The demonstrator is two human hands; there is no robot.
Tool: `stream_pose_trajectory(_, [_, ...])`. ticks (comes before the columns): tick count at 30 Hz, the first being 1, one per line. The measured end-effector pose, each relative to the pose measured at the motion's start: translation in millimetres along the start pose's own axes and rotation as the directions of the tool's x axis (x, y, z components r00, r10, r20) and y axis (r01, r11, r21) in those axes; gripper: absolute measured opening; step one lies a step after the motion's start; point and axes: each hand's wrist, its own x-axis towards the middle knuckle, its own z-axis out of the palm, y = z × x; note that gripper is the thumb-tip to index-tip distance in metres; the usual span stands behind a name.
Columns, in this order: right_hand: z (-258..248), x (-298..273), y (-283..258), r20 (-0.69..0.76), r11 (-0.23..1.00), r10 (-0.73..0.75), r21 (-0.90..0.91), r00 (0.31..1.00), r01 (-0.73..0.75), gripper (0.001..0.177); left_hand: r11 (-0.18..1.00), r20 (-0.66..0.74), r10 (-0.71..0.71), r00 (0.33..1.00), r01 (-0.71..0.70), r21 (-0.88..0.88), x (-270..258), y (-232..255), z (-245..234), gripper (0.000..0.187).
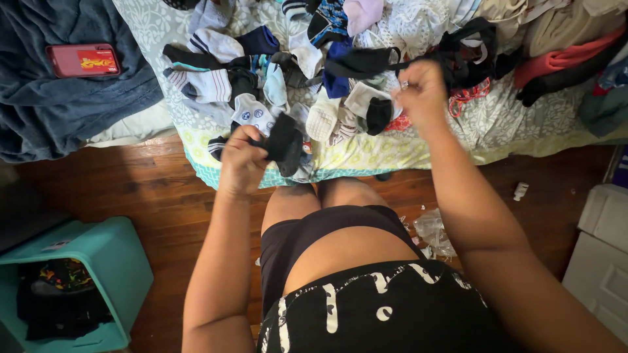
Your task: The person sits on a bed and sorts a pile of socks, pairing and folding them by hand. They place the folded pairs into a nearby drawer repeatedly throughout the clip.
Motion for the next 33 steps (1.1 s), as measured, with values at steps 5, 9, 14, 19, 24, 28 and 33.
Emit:
stream_pose_trajectory(5, [-14.7,-31.0,60.3,0.261,0.399,-0.179,-0.862,0.949,0.313,0.027,0.977,0.109,-0.097,0.989,0.115,-0.179,-9.4,-21.8,23.9,0.043])
stream_pose_trajectory(9, [-23.5,-27.7,41.7,0.178,0.789,0.041,-0.609,0.983,0.077,0.022,0.884,0.265,-0.161,0.951,0.258,-0.39,-10.6,-26.0,37.9,0.046])
stream_pose_trajectory(14, [-10.2,-39.9,-11.6,0.441,0.895,0.232,0.252,0.867,-0.368,0.034,0.845,0.425,-0.129,0.896,0.323,-0.425,-8.5,-25.9,52.1,0.049])
stream_pose_trajectory(19, [17.1,-54.4,-53.6,0.549,0.785,0.135,0.448,0.825,-0.427,0.031,0.903,0.379,-0.147,0.914,0.28,-0.326,-12.2,-26.2,53.6,0.054])
stream_pose_trajectory(24, [27.9,-61.7,-70.3,0.595,0.723,0.088,0.513,0.799,-0.462,0.024,0.968,0.323,-0.25,0.913,0.226,0.11,-17.1,-21.1,58.0,0.059])
stream_pose_trajectory(28, [33.0,-67.8,-71.5,0.642,0.738,0.109,0.459,0.759,-0.495,0.02,0.839,0.222,-0.23,0.948,0.077,0.538,-12.1,-42.9,93.2,0.062])
stream_pose_trajectory(33, [11.2,-50.2,-73.2,0.559,0.79,0.072,0.475,0.826,-0.389,0.015,0.881,0.087,-0.332,0.939,0.276,0.384,-6.5,-45.4,86.2,0.025])
